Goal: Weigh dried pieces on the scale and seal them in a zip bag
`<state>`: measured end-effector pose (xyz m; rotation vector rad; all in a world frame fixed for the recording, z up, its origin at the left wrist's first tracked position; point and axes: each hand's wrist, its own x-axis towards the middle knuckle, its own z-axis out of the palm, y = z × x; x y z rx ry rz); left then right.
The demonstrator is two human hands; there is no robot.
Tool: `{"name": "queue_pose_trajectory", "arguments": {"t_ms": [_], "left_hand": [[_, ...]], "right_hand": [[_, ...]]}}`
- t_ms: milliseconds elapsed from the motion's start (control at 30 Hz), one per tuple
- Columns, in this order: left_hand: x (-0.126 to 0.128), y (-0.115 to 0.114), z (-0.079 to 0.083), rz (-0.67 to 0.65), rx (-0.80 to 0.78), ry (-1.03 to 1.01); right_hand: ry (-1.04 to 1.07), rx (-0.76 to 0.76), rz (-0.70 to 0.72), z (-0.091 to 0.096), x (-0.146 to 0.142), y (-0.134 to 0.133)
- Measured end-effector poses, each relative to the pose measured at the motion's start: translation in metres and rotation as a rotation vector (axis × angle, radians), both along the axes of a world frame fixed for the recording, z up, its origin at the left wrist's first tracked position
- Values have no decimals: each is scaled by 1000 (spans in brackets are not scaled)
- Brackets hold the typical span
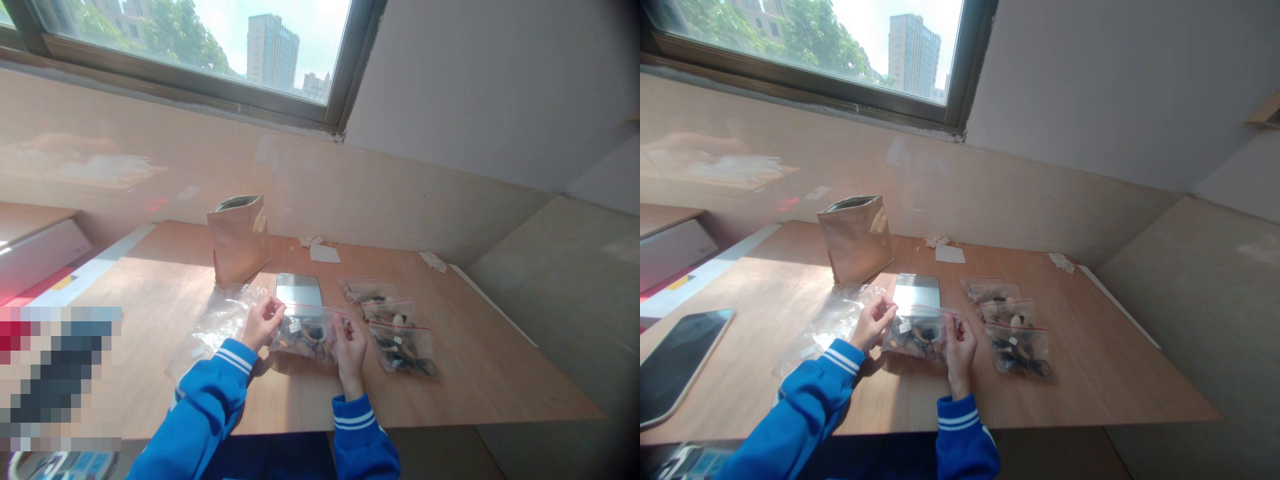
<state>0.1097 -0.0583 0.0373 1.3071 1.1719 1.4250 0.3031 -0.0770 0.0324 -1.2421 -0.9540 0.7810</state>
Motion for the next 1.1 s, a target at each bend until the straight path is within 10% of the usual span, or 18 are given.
{"name": "queue_pose_trajectory", "arguments": {"t_ms": [1100], "left_hand": [[4, -1, -6, -34, 30, -1]], "right_hand": [[84, -67, 82, -10, 1, 2]]}}
